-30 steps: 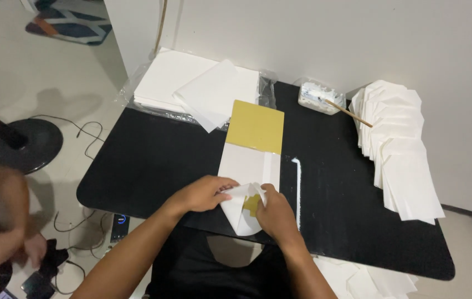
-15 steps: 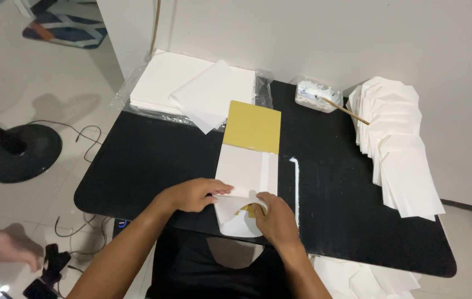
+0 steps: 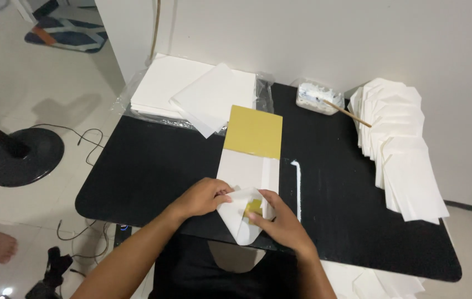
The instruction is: Assembling paper bags by folding paper sheets and applying glue with a brush.
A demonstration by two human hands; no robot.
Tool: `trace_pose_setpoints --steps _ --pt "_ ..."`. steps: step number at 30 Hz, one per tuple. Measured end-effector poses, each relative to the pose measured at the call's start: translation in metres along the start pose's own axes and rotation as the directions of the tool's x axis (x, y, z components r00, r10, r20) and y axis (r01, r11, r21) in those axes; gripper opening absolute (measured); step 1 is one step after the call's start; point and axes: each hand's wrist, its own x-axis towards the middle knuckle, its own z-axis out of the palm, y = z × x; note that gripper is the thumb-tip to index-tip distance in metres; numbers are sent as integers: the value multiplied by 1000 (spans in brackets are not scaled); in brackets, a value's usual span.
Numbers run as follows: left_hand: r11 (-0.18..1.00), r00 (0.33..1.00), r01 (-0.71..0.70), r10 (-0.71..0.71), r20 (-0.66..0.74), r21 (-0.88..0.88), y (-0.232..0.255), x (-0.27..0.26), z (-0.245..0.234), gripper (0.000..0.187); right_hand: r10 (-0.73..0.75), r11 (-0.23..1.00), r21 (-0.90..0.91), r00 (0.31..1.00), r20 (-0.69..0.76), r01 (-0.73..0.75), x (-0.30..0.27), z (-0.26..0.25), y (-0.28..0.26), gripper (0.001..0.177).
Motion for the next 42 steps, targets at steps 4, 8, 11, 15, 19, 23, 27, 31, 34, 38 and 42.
trace_pose_setpoints --steps 4,8,11,15,19,23,27,31,34,38,42 --pt "982 986 140 -126 -107 129 10 -2 23 25 35 986 166 999 -9 -33 0 -4 27 59" --pt "964 959 101 -29 -281 246 6 6 41 17 -108 994 -31 964 -243 104 2 8 29 38" --pt "957 979 27 32 -200 287 11 17 36 20 -128 985 -149 944 -305 85 5 14 32 38" --pt "957 1000 -23 22 6 290 15 38 29 31 -73 996 -77 958 -277 54 4 7 27 33" --pt "953 1000 -7 8 -3 303 42 45 12 26 24 996 -77 968 -248 -44 4 -1 17 29" --pt "965 983 158 -174 60 209 35 53 14 25 68 989 -116 977 -201 -93 3 -4 14 32" --pt "973 988 148 -155 23 179 26 44 16 32 43 991 -112 971 -234 -71 9 0 24 35" --pt "962 993 114 -108 -37 247 10 14 29 53 -141 983 -161 934 -329 92 2 7 29 45" --pt "900 993 -68 102 -55 431 0 0 30 30 -280 950 -237 894 -350 204 -4 11 19 42" --pt "718 965 -195 262 1 668 -9 -5 29 51 -313 902 -382 913 -263 200 -5 15 19 49" --pt "725 953 -272 292 75 633 -17 2 24 54 -390 838 -482 899 -199 256 -3 16 23 51"
